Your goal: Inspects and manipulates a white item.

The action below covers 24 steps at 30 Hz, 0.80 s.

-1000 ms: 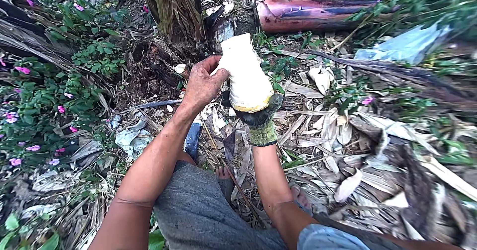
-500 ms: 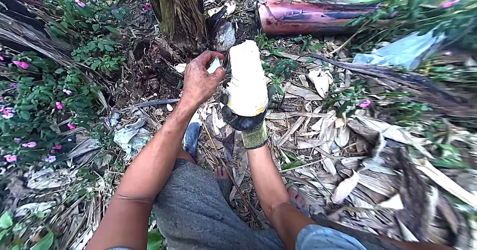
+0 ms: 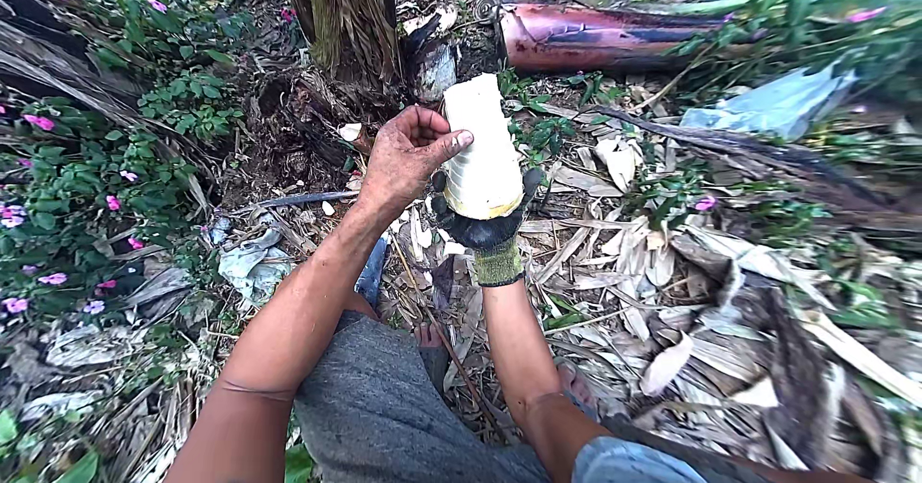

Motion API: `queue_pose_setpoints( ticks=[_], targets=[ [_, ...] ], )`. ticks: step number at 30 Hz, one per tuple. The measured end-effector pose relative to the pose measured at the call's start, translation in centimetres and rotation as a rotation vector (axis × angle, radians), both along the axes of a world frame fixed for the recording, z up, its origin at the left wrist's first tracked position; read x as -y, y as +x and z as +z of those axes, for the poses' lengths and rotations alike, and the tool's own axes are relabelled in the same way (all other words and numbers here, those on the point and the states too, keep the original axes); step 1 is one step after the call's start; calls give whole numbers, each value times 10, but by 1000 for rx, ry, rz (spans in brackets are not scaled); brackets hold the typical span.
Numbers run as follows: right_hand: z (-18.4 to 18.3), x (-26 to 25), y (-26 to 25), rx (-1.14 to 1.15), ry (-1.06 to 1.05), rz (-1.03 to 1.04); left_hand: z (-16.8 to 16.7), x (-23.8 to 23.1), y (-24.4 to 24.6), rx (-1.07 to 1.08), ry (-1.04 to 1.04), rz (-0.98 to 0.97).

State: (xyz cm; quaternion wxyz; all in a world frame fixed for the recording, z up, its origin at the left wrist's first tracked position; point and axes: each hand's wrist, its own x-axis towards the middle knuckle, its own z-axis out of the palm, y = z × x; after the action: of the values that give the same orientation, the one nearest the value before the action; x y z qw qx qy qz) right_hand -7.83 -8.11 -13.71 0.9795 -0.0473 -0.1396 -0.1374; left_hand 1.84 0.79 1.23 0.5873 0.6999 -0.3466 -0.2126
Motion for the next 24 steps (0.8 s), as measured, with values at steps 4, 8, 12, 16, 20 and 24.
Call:
queue_pose_setpoints(
  ticks=[4, 8, 12, 16, 20, 24],
  targets=[
    [0, 1, -1, 11, -8, -1, 1, -2, 4, -52, 8, -94],
    [-4, 5, -1, 9, -29, -24, 3, -3, 4, -47, 36, -66],
    [-7, 10, -4, -40, -83, -77, 6, -2, 1, -109, 90, -39],
    [-9, 14, -7, -108, -177, -163, 5, 0, 2, -118, 69, -51],
    [-19, 19, -9, -101, -225, -192, 4, -1, 4, -85, 53, -49],
    [-13, 19, -10, -102, -272, -197, 2, 0, 5, -39, 48, 16]
  ],
)
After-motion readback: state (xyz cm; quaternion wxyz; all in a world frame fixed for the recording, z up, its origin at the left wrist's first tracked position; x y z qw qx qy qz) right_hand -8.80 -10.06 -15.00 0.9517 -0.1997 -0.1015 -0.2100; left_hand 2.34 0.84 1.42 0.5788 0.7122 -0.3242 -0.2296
